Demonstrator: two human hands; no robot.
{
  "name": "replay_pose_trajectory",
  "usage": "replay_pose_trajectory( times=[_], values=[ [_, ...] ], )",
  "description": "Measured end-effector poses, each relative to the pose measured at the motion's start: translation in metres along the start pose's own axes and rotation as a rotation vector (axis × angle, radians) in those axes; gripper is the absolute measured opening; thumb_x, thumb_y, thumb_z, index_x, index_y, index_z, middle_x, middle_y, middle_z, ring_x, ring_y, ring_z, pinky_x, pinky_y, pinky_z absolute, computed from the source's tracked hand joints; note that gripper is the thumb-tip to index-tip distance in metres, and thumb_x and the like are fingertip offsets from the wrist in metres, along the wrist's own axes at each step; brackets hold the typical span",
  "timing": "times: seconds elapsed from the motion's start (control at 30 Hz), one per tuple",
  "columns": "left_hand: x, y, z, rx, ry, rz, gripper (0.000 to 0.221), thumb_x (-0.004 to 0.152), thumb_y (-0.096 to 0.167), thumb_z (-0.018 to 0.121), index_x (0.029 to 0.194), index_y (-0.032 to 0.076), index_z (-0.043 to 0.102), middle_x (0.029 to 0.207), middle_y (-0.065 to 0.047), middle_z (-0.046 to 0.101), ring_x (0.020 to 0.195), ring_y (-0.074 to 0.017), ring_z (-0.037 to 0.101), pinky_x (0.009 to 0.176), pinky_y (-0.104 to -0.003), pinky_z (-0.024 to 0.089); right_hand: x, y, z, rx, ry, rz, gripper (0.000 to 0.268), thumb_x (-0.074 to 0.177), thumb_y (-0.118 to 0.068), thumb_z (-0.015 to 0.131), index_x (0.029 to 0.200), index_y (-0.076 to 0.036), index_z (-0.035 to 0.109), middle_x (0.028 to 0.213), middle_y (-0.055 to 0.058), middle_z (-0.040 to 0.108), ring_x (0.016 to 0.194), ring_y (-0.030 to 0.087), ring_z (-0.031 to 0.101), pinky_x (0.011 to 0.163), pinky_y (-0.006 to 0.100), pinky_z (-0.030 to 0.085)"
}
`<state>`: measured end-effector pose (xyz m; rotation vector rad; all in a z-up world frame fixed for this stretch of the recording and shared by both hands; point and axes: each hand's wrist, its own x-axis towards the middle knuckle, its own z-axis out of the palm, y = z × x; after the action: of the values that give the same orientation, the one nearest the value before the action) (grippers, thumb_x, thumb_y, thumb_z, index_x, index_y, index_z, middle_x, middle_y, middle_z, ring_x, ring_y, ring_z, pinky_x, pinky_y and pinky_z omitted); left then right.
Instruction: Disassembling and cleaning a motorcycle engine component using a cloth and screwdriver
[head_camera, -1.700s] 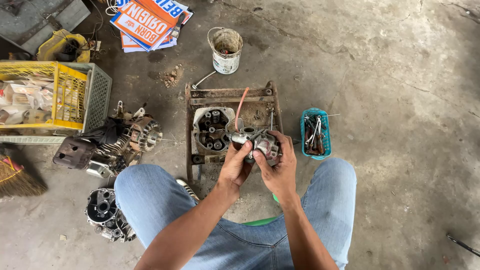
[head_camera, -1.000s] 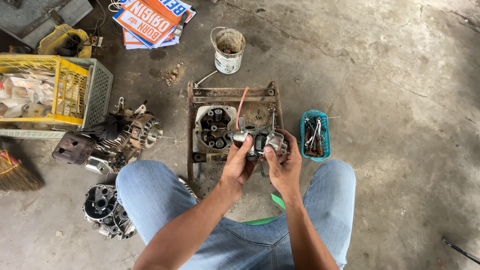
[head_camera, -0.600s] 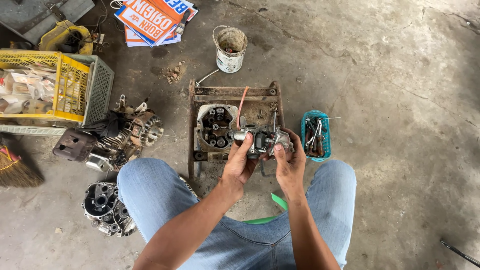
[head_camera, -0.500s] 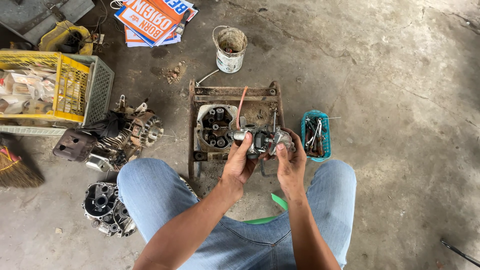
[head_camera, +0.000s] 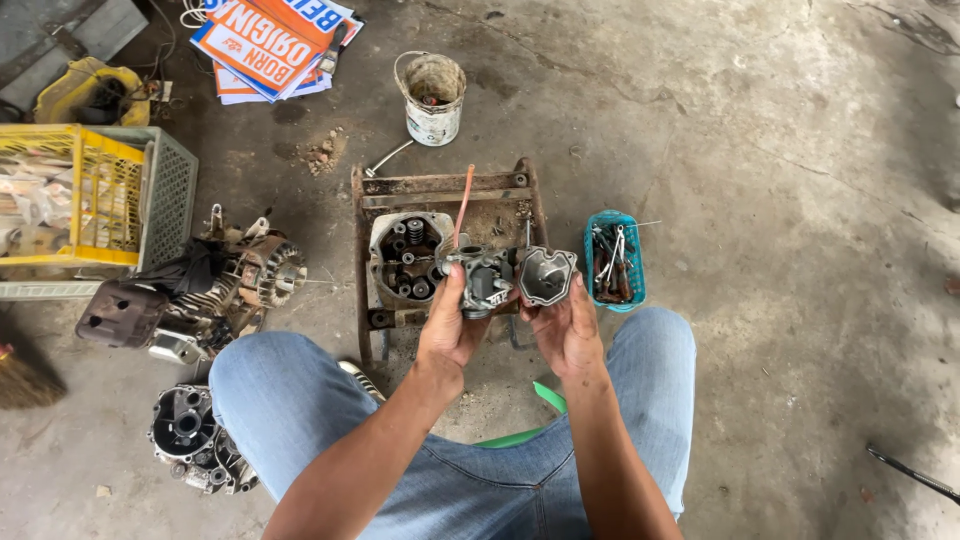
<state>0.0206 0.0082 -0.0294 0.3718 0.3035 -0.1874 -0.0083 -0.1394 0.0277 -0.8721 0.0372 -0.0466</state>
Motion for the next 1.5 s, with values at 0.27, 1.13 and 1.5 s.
replay_pose_trajectory(
  times=[0.27,1.13,1.5],
  values=[
    [-0.003,0.015,0.005,0.02,-0.075,0.019,0.052,0.087,0.044,0.077,0.116,0.004,0.061,0.105,-0.02,0.071,0.092,-0.0353,0.071,0.081,-0.06,0.063,-0.007,-0.005,0.006,0.189,0.018,0.097,0.049,0.095,-0.051,0.057,0.109,-0.006,0.071,0.097,0.022,0.073,0.079,0.033,0.062,0.066,0.04,0.051],
    [0.004,0.028,-0.01,0.066,-0.264,-0.041,0.077,0.089,0.065,0.059,0.145,0.012,0.052,0.121,-0.035,0.066,0.099,-0.0458,0.072,0.064,-0.041,0.06,-0.006,0.009,0.0,0.357,-0.256,0.159,0.068,0.096,-0.054,0.051,0.143,-0.004,0.046,0.119,0.022,0.066,0.075,0.022,0.054,0.058,0.029,0.045],
    [0.005,0.023,-0.009,0.033,-0.292,-0.063,0.08,0.088,0.063,0.061,0.147,0.01,0.048,0.124,-0.037,0.064,0.102,-0.0479,0.071,0.066,-0.042,0.059,-0.008,0.005,0.001,0.399,-0.2,0.197,0.066,0.097,-0.056,0.051,0.139,-0.005,0.052,0.118,0.023,0.063,0.074,0.024,0.052,0.055,0.028,0.044]
  ],
)
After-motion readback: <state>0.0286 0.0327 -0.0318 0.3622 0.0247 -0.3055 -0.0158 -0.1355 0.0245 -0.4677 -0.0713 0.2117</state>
